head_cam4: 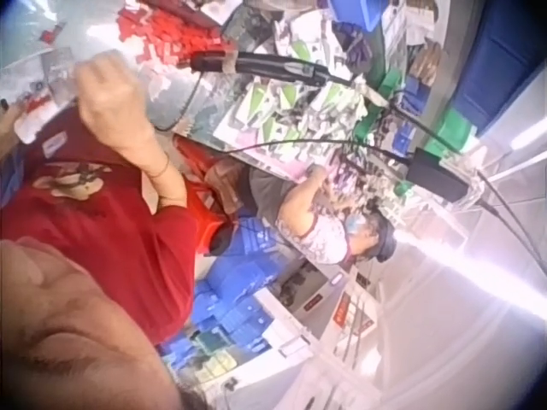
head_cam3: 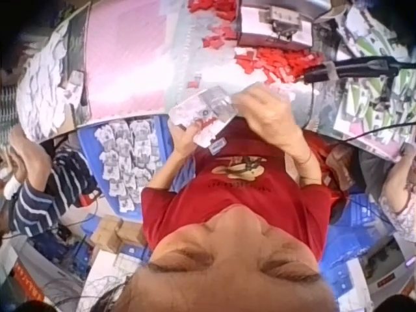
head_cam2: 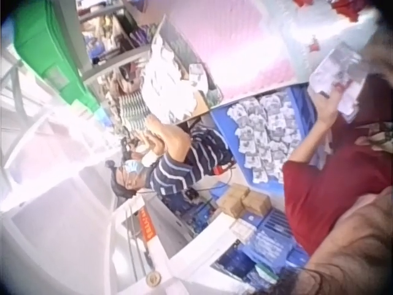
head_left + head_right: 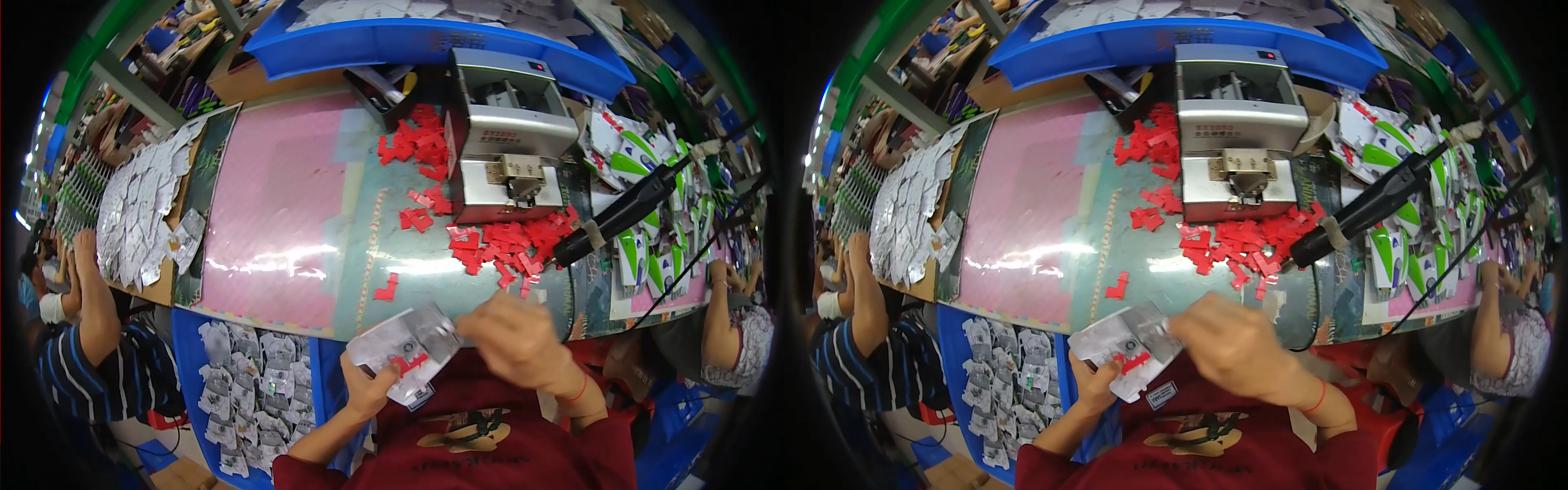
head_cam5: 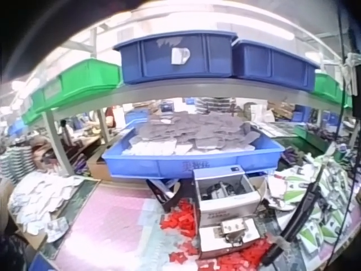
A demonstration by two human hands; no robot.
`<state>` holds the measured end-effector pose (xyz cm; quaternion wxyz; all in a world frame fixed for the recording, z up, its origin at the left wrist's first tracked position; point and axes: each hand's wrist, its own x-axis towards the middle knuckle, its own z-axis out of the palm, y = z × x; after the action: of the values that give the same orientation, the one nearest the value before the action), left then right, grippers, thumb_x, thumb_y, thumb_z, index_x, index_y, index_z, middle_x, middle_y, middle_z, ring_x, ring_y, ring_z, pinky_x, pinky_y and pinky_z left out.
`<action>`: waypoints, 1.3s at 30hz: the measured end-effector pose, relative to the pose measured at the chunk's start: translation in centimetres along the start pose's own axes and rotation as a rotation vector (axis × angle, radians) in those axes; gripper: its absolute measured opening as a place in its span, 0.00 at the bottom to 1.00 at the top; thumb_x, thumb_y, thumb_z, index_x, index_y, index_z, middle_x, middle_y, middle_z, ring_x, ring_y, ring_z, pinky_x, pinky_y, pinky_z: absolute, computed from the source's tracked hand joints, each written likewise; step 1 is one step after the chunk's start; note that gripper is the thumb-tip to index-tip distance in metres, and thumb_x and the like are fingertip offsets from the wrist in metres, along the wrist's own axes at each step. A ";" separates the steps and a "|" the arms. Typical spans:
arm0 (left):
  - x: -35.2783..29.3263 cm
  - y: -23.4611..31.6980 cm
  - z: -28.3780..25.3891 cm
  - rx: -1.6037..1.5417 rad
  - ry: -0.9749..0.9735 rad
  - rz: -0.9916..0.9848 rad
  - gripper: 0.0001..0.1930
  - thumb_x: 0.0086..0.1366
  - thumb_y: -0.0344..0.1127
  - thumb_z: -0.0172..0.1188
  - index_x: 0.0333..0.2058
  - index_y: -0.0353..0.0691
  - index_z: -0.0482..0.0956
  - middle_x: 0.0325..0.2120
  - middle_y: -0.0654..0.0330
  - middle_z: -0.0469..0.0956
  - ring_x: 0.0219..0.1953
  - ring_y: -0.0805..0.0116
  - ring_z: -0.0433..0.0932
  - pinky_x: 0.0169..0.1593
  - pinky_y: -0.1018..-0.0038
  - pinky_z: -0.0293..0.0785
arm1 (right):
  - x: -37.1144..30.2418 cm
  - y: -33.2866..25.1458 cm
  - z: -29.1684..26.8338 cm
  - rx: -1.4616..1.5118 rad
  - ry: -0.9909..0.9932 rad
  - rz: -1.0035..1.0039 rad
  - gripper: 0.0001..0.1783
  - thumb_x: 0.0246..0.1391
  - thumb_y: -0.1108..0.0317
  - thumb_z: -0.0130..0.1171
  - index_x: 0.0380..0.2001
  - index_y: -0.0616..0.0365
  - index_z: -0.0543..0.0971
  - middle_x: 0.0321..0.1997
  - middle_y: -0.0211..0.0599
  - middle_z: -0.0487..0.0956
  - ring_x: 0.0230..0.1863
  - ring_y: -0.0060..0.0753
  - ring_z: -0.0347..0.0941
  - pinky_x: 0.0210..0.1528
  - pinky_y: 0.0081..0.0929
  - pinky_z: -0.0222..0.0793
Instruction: The person assembles plastic casings by inserting small plastic components into a base, placing a cover plate on top, and securing them together using an electric screwdriver. They place each finished casing onto a stack and repeat the process with additional parts.
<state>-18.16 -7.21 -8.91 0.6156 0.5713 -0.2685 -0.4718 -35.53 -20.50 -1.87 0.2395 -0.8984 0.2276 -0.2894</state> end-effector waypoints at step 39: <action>-0.6 -0.1 -0.1 -0.100 -0.383 -0.354 0.17 0.40 0.29 0.53 0.34 0.30 0.72 0.23 0.63 0.73 0.23 0.80 0.68 0.27 0.82 0.65 | 7.5 5.5 3.5 -0.053 -0.205 -0.063 0.12 0.37 0.80 0.55 0.30 0.58 0.76 0.28 0.41 0.73 0.27 0.43 0.71 0.28 0.32 0.67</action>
<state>-18.37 -6.63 -8.85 0.4890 0.4786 -0.2521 -0.6843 -29.35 -27.89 -4.43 0.2285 -0.9359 0.1814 -0.1973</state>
